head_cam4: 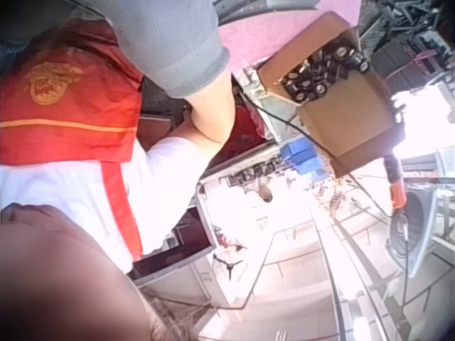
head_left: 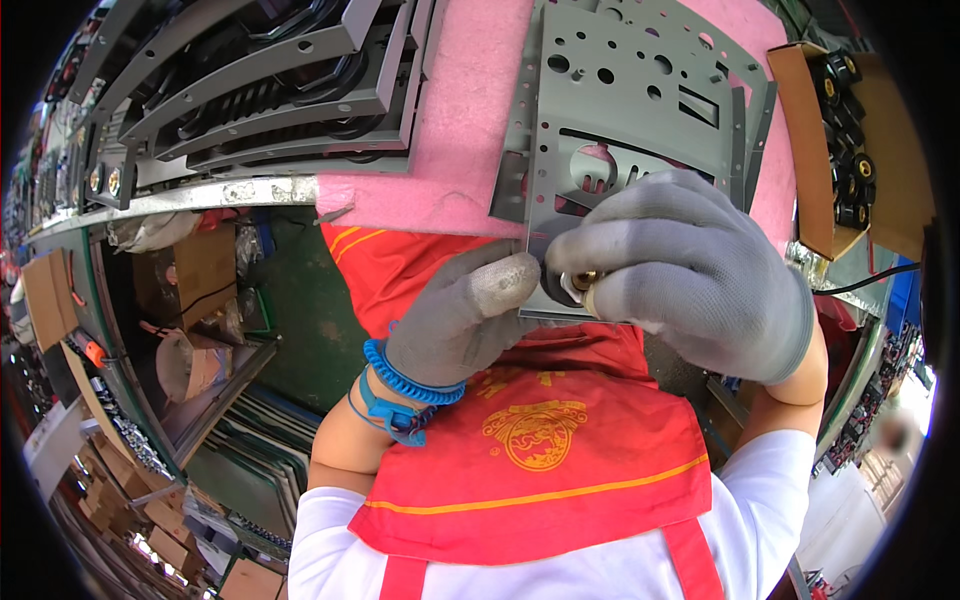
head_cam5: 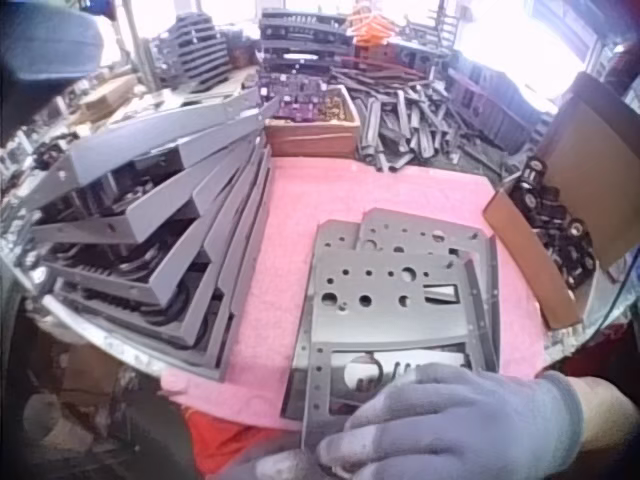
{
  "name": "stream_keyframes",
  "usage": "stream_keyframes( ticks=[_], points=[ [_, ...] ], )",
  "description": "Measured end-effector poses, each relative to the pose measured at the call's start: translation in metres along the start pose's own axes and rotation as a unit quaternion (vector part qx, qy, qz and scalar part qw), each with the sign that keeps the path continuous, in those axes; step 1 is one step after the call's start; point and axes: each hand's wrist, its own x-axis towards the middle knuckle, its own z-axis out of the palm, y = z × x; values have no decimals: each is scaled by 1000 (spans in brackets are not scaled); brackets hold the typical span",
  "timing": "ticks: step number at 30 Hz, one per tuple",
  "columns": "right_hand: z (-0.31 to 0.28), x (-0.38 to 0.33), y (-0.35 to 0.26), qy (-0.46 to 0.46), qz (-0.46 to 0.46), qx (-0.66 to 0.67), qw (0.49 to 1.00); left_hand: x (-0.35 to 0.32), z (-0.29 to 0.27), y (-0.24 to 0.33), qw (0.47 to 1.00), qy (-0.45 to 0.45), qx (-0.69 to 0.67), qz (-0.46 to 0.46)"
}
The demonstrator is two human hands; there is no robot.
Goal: Assembling black plastic nuts and components onto gray metal housing panels.
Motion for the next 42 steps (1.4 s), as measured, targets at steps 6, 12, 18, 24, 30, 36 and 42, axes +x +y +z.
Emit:
stream_keyframes(
  ticks=[6,12,18,24,30,36,42],
  points=[
    [2,-2,3,-8,-3,-40,999,2,1,-1,1000,-11,-1,10],
    [3,-8,1,23,17,-17,999,2,1,0,1000,-2,11,12],
    [5,-9,2,16,30,-31,999,1,0,-1,1000,-3,12,7],
    [8,-6,-7,24,54,-51,997,0,-6,-7,1000,-10,-12,14],
    [-3,0,9,-34,-26,39,998,0,-5,-7,999,-21,-26,20],
    [5,-7,1,0,37,-8,999,3,-2,-3,999,-37,-14,26],
    [4,-9,8,21,34,26,999,2,-3,-3,998,3,57,-25]
  ],
)
